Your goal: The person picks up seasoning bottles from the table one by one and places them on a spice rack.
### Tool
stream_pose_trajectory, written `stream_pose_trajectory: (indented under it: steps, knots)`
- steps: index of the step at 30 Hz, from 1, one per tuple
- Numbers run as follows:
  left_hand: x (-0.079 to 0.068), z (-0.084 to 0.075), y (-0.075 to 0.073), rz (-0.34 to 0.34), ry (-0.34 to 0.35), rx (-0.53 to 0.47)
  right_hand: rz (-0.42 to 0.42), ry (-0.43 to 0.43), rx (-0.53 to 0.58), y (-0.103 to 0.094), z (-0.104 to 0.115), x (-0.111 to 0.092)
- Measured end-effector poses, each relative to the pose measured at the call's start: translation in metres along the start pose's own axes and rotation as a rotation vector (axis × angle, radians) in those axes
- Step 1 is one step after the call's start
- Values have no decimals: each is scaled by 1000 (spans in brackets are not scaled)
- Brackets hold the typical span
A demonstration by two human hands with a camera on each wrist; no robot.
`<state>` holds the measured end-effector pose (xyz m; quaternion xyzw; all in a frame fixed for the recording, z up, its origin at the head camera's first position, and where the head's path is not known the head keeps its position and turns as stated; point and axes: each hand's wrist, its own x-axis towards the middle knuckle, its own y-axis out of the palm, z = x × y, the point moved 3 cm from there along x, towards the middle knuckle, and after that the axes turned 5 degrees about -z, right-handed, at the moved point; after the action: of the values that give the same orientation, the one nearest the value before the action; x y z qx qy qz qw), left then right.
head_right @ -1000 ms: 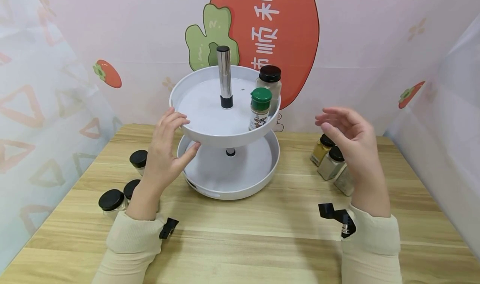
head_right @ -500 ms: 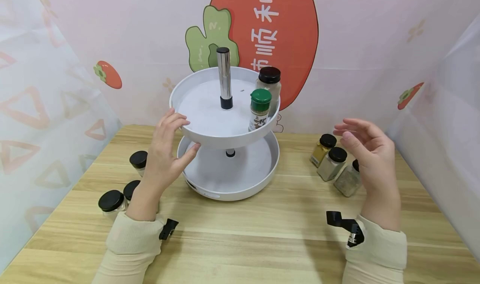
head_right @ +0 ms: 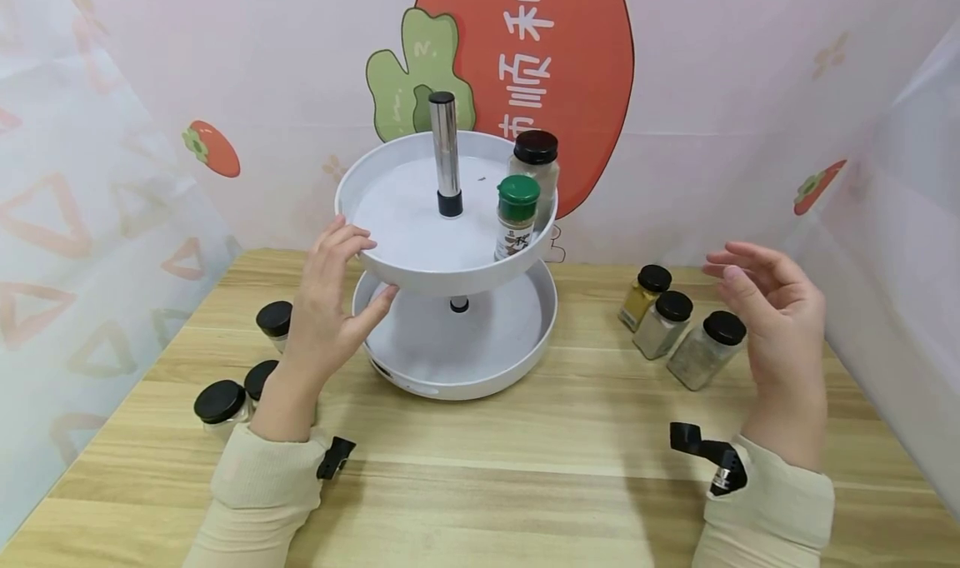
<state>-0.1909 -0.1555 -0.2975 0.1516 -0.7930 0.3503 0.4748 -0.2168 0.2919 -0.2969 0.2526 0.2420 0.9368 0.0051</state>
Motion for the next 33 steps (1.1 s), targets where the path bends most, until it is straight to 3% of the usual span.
stream_pose_trajectory:
  steps: [7, 18, 22, 33]
  knots:
    - [1, 1, -1, -1, 1, 5, -145, -8, -56, -18, 5, -2]
    - [0, 1, 0, 3, -9, 3, -213, 86, -29, -48, 0, -4]
    - [0, 1, 1, 3, -10, 5, -204, 154, -44, -60, -8, -6]
    - [0, 1, 1, 4, -8, 7, -59, 359, -162, -86, -27, -8]
